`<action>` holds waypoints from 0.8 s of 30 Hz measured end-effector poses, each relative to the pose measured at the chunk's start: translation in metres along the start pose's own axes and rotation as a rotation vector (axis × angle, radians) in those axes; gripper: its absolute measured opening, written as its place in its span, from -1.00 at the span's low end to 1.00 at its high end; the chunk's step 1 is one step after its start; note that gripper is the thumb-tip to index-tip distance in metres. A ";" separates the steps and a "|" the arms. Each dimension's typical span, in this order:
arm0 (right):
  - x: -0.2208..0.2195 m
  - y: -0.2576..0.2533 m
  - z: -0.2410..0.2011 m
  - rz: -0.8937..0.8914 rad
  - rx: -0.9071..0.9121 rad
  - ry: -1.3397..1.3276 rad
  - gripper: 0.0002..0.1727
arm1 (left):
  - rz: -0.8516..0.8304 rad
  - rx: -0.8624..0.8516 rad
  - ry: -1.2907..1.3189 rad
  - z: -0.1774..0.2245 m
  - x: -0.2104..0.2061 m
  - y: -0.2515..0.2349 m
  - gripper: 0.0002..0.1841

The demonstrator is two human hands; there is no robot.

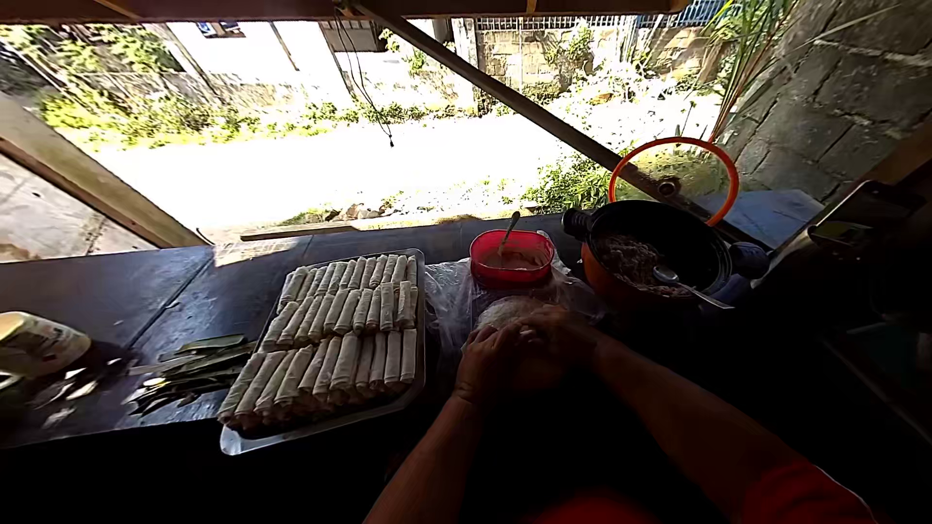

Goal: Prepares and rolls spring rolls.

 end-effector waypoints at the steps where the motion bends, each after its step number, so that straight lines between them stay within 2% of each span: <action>1: 0.001 0.001 -0.001 0.014 0.008 0.008 -0.62 | 0.003 0.016 0.006 -0.002 -0.001 0.001 -0.69; 3: -0.001 0.000 -0.001 0.023 0.033 0.063 -0.68 | 0.002 0.044 0.009 -0.004 -0.002 0.001 -0.67; 9: 0.000 -0.007 0.000 -0.049 0.018 0.093 -0.63 | 0.010 -0.008 -0.120 0.007 0.001 -0.005 -0.69; 17: -0.002 -0.006 0.002 0.021 -0.031 0.028 -0.60 | -0.032 0.008 -0.151 0.000 0.003 -0.011 -0.69; 24: -0.004 -0.007 0.007 0.117 0.017 0.051 -0.61 | -0.089 0.046 -0.190 0.003 0.005 -0.016 -0.64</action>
Point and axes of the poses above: each hand's wrist, its own y-axis away from the middle knuckle, its own x-axis out of the back of the hand, z = x × y, the point moved 6 cm from there along -y, towards the middle knuckle, and after that the axes turned 13 degrees about -z, right-handed, at the moved point
